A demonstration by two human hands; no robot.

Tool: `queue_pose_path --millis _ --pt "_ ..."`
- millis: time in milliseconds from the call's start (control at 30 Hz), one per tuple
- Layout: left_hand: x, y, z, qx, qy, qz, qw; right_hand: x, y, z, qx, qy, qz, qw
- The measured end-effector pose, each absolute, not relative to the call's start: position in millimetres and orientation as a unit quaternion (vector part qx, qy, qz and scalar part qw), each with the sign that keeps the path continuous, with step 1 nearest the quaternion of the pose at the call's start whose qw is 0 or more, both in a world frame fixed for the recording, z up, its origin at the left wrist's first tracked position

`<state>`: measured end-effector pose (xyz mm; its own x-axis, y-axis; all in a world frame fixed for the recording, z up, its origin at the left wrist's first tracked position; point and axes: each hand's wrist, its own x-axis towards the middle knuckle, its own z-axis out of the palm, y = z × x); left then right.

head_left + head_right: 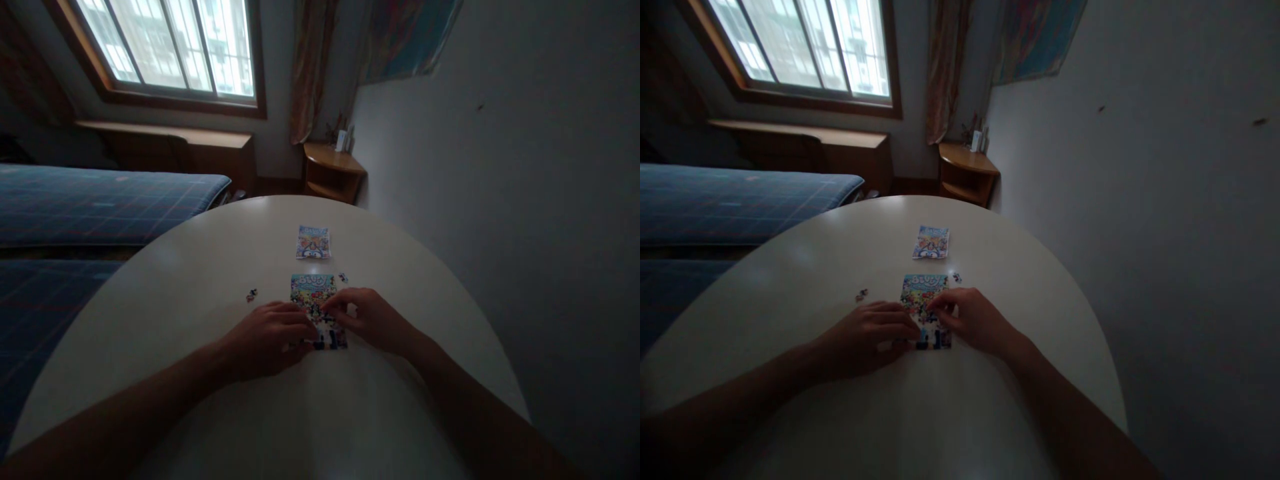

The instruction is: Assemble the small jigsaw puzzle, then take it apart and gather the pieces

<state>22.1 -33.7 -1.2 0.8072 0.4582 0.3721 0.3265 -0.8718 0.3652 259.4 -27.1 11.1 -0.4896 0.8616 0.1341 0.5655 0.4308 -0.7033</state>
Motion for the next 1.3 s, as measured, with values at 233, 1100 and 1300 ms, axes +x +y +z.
queue_pose_path --millis 233,1100,1300 --pt "19.6 -35.6 -4.4 0.971 0.11 0.191 0.09 261.5 -24.2 3.7 -0.436 -0.815 0.31 0.222" --pt "4.5 -19.7 4.9 0.943 0.239 0.215 0.083 245.3 -31.0 -6.2 -0.429 -0.82 0.274 0.261" --pt "-3.3 -8.7 2.2 0.938 0.234 0.214 0.138 240.9 -31.3 -5.5 -0.427 -0.821 0.268 0.268"
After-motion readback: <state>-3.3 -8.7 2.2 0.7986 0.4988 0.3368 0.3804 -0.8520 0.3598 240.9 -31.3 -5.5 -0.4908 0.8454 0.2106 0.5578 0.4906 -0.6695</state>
